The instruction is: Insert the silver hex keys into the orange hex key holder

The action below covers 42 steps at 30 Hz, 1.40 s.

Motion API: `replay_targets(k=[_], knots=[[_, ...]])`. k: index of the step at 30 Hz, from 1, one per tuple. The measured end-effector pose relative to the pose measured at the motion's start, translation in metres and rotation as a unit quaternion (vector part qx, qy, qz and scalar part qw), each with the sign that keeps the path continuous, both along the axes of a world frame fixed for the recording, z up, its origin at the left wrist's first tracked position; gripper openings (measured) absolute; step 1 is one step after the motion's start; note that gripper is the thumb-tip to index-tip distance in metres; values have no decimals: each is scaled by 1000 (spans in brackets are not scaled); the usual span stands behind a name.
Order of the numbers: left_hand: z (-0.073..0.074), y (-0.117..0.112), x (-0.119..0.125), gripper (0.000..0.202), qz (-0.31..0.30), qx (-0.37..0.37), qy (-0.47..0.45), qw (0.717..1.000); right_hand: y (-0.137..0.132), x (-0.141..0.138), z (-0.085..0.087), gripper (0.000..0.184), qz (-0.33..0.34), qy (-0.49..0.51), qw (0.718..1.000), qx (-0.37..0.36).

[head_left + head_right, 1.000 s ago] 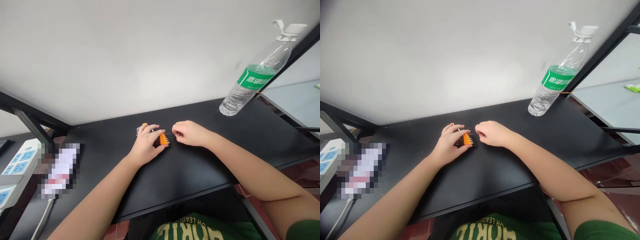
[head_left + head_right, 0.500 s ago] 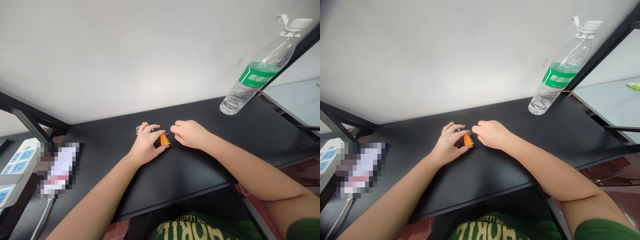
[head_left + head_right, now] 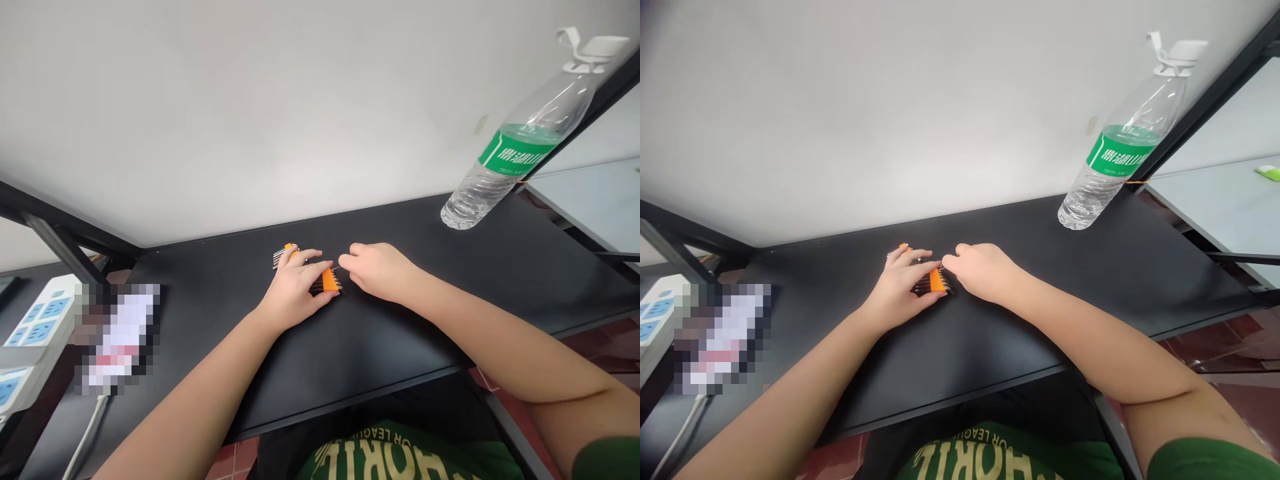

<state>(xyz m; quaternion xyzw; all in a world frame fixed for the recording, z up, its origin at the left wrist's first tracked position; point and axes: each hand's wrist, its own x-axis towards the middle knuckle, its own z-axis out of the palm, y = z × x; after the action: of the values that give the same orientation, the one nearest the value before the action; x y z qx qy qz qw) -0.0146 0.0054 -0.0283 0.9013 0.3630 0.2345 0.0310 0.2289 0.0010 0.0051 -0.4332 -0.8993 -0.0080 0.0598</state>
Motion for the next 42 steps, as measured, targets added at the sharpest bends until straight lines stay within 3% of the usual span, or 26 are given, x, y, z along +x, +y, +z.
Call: replay_targets(k=[36, 42], knots=[[1, 0, 1, 41, -17, 33, 29, 999, -6, -5, 15, 16, -30, -34, 995, -87], [4, -1, 2, 40, -22, 21, 39, 999, -9, -5, 13, 14, -10, -48, 998, -51]])
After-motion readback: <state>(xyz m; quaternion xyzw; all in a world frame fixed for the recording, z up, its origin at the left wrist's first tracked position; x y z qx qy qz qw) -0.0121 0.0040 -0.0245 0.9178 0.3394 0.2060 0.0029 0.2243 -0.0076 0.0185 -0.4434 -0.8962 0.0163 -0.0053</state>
